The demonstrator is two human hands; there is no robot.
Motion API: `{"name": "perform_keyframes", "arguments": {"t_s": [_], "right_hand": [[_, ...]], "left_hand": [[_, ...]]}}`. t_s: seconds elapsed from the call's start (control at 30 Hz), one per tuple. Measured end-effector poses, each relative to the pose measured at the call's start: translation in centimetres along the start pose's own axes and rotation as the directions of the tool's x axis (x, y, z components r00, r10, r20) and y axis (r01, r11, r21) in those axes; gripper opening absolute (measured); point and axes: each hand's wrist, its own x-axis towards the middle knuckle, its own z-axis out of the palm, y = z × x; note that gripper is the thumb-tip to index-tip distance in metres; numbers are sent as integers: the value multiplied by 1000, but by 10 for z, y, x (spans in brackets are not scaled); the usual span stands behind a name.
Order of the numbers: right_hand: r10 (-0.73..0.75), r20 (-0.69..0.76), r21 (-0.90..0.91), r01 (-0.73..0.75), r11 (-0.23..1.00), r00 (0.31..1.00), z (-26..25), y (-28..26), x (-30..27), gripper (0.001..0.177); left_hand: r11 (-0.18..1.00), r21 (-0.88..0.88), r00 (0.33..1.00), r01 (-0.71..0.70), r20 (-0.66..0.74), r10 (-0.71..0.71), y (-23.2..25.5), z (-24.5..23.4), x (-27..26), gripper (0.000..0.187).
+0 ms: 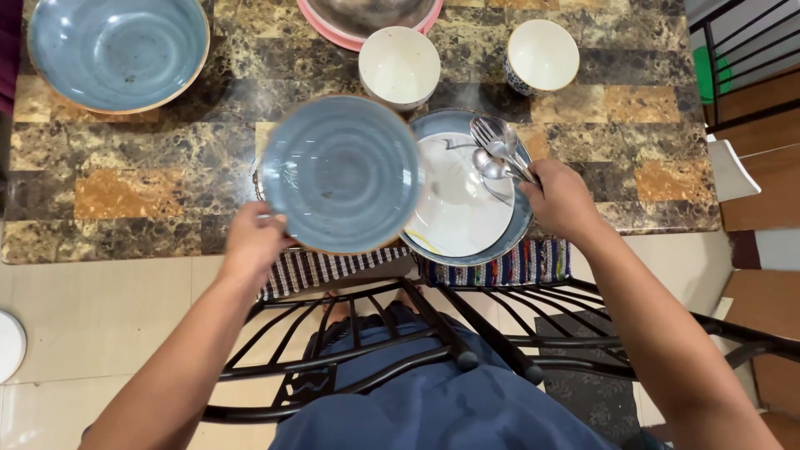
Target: Clear used dishes and cutlery from a dining table and wipe it down with a cleaning spray and cloth.
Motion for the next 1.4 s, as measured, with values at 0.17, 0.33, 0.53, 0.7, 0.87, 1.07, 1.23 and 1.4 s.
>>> {"name": "perform_keyframes", "arguments": {"t_s": [0.17,0.33,0.53,0.7,0.87,1.07,1.23,1.4], "right_hand": [[49,5,23,-49,999,999,1,-16,0,26],[-8,59,8,7,1000,998,8,-22,-1,18],[-60,4,17,60,998,998,33,-15,1,18],[-137,-38,-2,137,991,990,49,-13,2,26],[-139,-29,-18,139,990,990,53,-11,2,22],[-143,-47,-35,141,989,989,59,-9,1,25],[-153,-70,-33,151,988,986,63,-14,-2,29],[-164,-55,-188,151,970,985,59,-26,-5,36]], "left_hand": [[996,87,990,-28,139,16,12,64,-4,30],[970,232,977,-75,209,26,29,113,-17,25],[962,271,960,-20,274,-57,53,131,-27,26],[915,391,964,-102,266,-7,57,143,-12,31],[817,511,942,-268,316,112,77,145,-19,19],[551,666,865,-502,372,337,76,157,-15,22],[468,683,814,-561,352,462,65,147,-4,23],[750,482,891,-453,216,400,62,96,24,27]]}}
